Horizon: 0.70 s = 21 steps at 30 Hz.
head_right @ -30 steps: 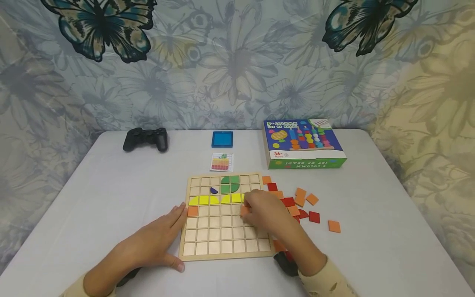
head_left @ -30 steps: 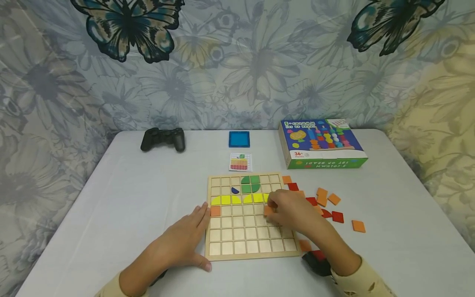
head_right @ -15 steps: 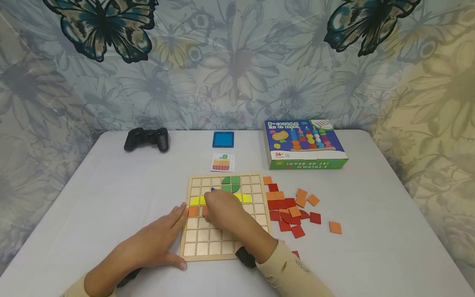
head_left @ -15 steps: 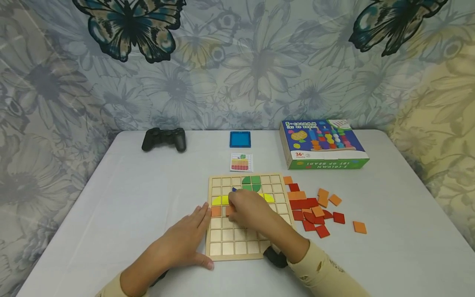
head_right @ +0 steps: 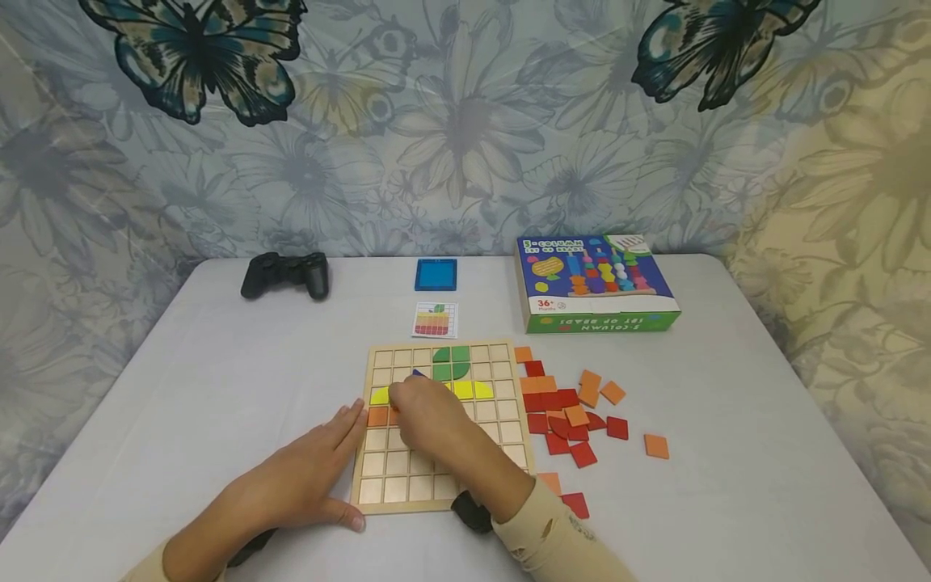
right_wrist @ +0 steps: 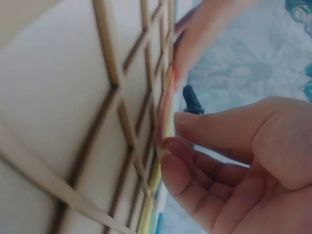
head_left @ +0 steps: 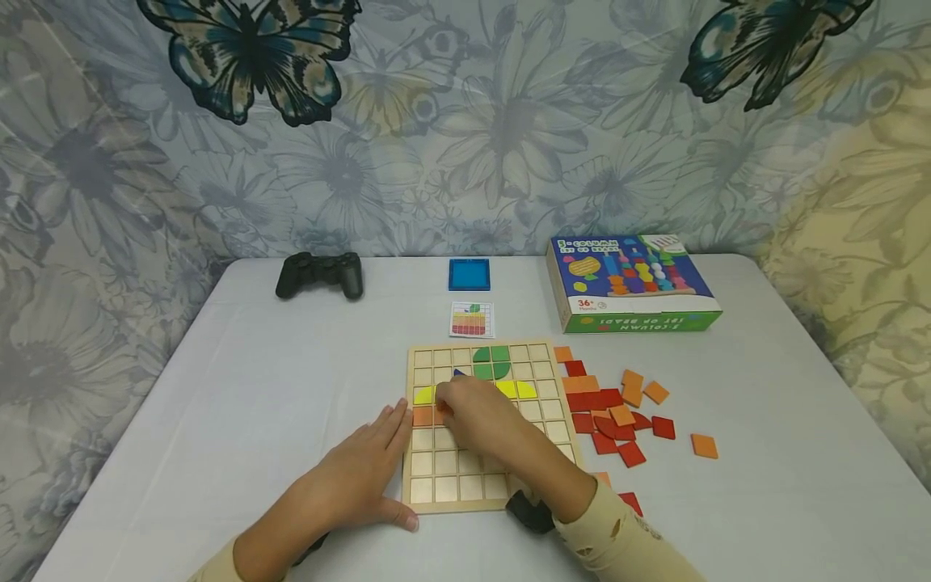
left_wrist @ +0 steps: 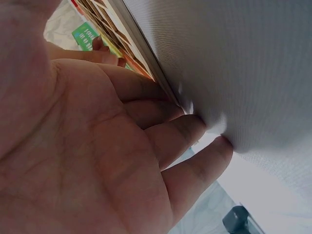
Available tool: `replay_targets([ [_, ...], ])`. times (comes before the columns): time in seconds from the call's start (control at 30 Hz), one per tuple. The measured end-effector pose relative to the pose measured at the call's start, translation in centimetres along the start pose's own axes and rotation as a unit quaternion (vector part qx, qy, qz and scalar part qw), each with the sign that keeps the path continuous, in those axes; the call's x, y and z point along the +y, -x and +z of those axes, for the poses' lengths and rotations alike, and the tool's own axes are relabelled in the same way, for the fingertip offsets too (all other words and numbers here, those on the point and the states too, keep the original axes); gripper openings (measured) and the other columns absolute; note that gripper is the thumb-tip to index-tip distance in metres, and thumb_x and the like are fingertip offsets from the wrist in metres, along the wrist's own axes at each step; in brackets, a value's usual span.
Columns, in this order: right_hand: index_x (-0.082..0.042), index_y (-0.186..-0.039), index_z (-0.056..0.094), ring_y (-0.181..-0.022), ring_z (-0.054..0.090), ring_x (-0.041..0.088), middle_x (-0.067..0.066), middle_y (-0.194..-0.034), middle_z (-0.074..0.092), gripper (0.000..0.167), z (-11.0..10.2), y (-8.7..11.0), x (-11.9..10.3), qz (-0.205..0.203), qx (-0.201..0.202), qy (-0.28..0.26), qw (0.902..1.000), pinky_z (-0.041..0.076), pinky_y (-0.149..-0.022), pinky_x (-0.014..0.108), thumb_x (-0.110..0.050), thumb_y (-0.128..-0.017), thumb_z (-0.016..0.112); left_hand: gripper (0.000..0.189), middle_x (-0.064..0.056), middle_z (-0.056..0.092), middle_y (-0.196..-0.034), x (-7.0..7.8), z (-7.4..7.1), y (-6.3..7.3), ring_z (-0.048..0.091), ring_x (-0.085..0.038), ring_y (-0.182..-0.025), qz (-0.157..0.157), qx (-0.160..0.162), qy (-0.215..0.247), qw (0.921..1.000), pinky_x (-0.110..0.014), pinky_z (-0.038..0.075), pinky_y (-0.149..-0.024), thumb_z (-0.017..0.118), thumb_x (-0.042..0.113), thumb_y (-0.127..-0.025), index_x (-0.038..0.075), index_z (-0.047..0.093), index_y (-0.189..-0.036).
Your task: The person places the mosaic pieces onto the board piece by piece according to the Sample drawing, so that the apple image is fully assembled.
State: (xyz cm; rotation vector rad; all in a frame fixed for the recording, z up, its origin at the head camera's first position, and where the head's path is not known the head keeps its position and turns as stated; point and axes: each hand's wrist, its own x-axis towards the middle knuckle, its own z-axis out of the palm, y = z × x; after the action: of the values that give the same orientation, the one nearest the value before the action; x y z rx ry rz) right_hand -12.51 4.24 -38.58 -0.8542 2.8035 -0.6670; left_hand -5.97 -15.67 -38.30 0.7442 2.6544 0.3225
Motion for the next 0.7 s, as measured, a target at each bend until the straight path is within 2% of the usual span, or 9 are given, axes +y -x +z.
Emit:
replay_targets([
  [0.2, -0.010, -0.091, 0.075, -0.076, 0.055, 0.016, -0.004, -0.081, 0.063, 0.006, -2.3, 0.6, 1.7, 0.053, -0.002, -0.047, 0.9975, 0.051, -0.072, 0.031, -0.005, -0.091, 0.072, 0.128, -0.023, 0.012, -0.164, 0.0, 0.0, 0.0, 0.017, -0.039, -0.149, -0.001, -0.001, 0.003, 1.0000, -0.054, 0.030, -0.113, 0.076, 0.069, -0.070, -0.007, 0.020, -0.156],
  [0.37, -0.007, -0.091, 0.077, -0.082, 0.058, 0.022, 0.001, -0.084, 0.066, 0.008, -5.9, 1.1, 5.7, 0.102, 0.011, -0.064, 0.9926, 0.052, -0.076, 0.040, -0.004, -0.092, 0.070, 0.130, -0.021, 0.010, -0.165, 0.0, 0.1, -0.1, 0.016, -0.037, -0.150, -0.007, -0.006, 0.002, 1.0000, -0.054, 0.029, -0.114, 0.076, 0.070, -0.069, -0.006, 0.019, -0.157],
  [0.47, -0.002, -0.097, 0.075, -0.081, 0.060, 0.025, 0.007, -0.087, 0.067, 0.009, -7.6, 1.7, 8.5, 0.136, 0.026, -0.054, 0.9889, 0.053, -0.074, 0.044, -0.004, -0.092, 0.067, 0.130, -0.020, 0.010, -0.165, 0.0, 0.1, -0.1, 0.015, -0.037, -0.150, -0.009, -0.008, 0.001, 0.9999, -0.053, 0.029, -0.114, 0.077, 0.070, -0.068, -0.005, 0.018, -0.157],
  [0.57, 0.002, -0.109, 0.072, -0.079, 0.061, 0.027, 0.011, -0.089, 0.068, 0.019, -8.3, 2.1, 11.0, 0.180, 0.034, -0.037, 0.9824, 0.053, -0.071, 0.046, -0.007, -0.093, 0.066, 0.131, -0.020, 0.010, -0.165, 0.0, 0.2, -0.1, 0.015, -0.036, -0.150, -0.013, -0.009, 0.000, 0.9999, -0.053, 0.029, -0.115, 0.077, 0.070, -0.068, -0.005, 0.018, -0.157],
  [0.7, 0.002, -0.116, 0.069, -0.085, 0.063, 0.031, 0.017, -0.096, 0.069, 0.028, -8.2, 2.3, 13.2, 0.216, 0.017, -0.029, 0.9758, 0.054, -0.074, 0.049, -0.010, -0.092, 0.070, 0.131, -0.020, 0.010, -0.165, 0.1, 0.1, -0.1, 0.015, -0.036, -0.150, -0.015, -0.009, 0.000, 0.9998, -0.053, 0.029, -0.115, 0.077, 0.071, -0.067, -0.004, 0.018, -0.157],
])
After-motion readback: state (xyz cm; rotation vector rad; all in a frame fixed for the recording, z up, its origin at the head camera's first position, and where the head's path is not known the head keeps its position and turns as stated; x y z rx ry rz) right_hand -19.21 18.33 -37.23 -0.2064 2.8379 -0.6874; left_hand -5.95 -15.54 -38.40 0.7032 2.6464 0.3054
